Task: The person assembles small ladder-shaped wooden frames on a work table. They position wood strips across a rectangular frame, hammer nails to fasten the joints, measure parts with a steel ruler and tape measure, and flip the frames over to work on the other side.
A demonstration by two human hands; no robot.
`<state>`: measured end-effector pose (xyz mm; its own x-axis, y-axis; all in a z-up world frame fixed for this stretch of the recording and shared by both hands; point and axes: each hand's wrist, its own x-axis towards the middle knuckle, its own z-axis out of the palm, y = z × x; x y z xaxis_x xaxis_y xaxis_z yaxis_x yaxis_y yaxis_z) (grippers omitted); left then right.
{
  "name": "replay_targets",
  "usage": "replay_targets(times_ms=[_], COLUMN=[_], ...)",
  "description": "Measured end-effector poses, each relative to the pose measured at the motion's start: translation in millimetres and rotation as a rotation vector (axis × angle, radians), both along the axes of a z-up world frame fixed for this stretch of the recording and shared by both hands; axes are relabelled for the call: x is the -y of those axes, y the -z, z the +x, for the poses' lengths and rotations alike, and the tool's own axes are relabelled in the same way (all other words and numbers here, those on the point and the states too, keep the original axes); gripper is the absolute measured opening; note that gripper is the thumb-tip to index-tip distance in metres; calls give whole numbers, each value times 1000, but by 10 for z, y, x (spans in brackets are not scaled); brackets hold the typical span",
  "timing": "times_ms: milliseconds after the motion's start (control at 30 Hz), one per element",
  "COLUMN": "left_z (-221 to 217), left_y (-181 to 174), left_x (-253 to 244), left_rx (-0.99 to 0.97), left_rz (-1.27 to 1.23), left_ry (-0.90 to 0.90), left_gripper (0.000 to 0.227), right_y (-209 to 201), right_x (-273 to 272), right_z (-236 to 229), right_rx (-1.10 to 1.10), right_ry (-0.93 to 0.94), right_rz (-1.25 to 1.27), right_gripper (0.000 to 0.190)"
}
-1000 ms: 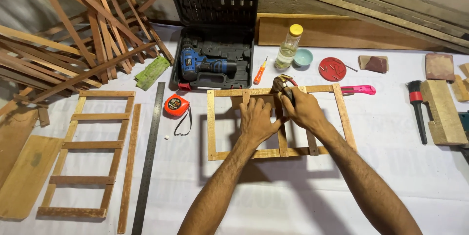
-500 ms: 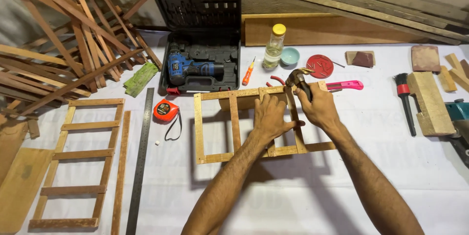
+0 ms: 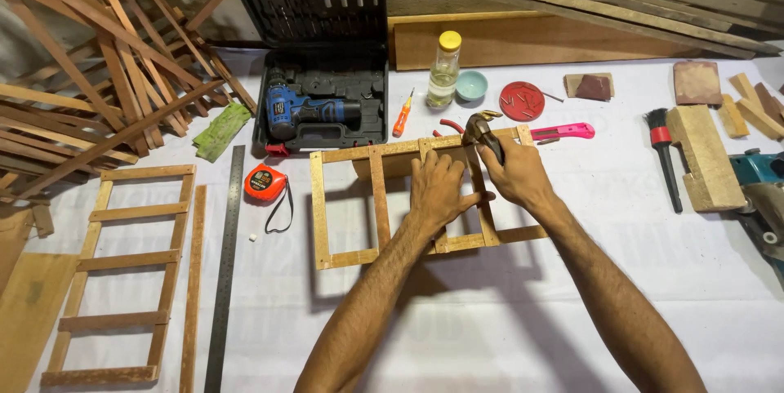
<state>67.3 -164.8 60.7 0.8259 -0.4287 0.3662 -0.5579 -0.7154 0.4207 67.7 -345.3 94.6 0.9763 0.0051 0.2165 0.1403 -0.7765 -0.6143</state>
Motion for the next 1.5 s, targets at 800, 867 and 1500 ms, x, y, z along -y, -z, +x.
replay_targets(times_ms=[800,867,1500], left_z=[-362,-359,-434], left_y=[189,196,168], left_x=[-157,-158,-318], left_rx=[36,37,86], left_rz=[58,62,56], left_ry=[86,85,38], left_gripper=[71,71,64], right_y=[-139,-147,-218], right_x=[268,251,103], right_z=[-1765,-1790,-1776], right_rx=[-317,-252,-223], right_ry=[-96,-108,-178], right_rz=[-12,10,5], right_gripper=[20,21,20])
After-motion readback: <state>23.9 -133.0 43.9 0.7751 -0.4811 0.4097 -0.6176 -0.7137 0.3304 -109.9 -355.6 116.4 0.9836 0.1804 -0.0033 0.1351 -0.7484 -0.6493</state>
